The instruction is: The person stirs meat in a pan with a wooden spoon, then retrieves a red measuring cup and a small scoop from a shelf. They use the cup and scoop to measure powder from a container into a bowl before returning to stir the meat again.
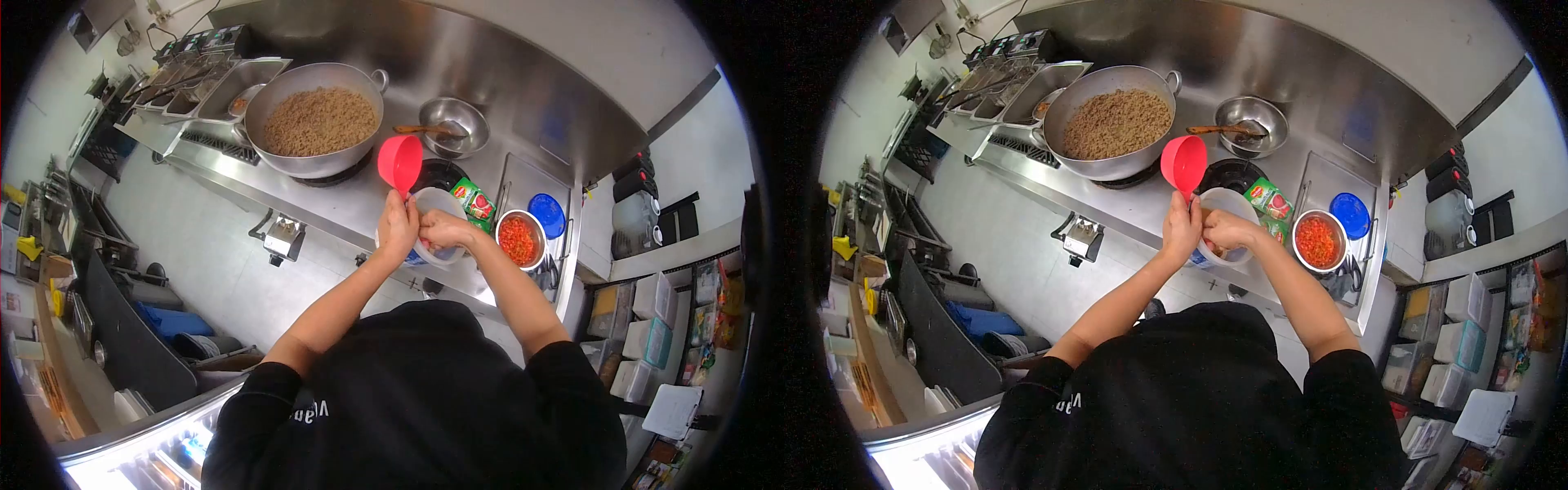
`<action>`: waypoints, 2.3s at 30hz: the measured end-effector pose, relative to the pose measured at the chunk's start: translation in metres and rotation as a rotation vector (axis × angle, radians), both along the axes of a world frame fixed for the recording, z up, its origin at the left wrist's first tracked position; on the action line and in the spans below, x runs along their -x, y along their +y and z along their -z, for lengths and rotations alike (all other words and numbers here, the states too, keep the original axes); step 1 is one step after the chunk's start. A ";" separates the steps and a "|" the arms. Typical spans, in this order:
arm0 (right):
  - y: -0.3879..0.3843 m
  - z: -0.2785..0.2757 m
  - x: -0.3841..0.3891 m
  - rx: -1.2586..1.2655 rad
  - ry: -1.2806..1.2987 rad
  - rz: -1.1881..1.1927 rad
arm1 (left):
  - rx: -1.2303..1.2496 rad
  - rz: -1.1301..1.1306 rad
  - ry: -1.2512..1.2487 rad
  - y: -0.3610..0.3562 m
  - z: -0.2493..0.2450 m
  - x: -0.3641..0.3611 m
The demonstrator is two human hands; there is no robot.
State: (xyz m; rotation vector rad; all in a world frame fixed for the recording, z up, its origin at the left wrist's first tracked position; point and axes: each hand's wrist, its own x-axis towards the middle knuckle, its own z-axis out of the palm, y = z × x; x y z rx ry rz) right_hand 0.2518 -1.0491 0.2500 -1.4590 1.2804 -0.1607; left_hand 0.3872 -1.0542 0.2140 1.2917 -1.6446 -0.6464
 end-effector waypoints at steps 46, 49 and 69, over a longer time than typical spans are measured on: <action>0.082 -0.090 0.025 0.851 0.420 0.382 | -0.636 0.292 0.067 0.018 -0.012 -0.083; 0.069 -0.066 0.022 0.774 0.573 0.104 | -0.476 0.202 0.055 0.019 -0.029 -0.080; -0.016 0.026 -0.043 0.442 0.861 -0.229 | -0.038 0.107 0.104 0.004 0.015 -0.041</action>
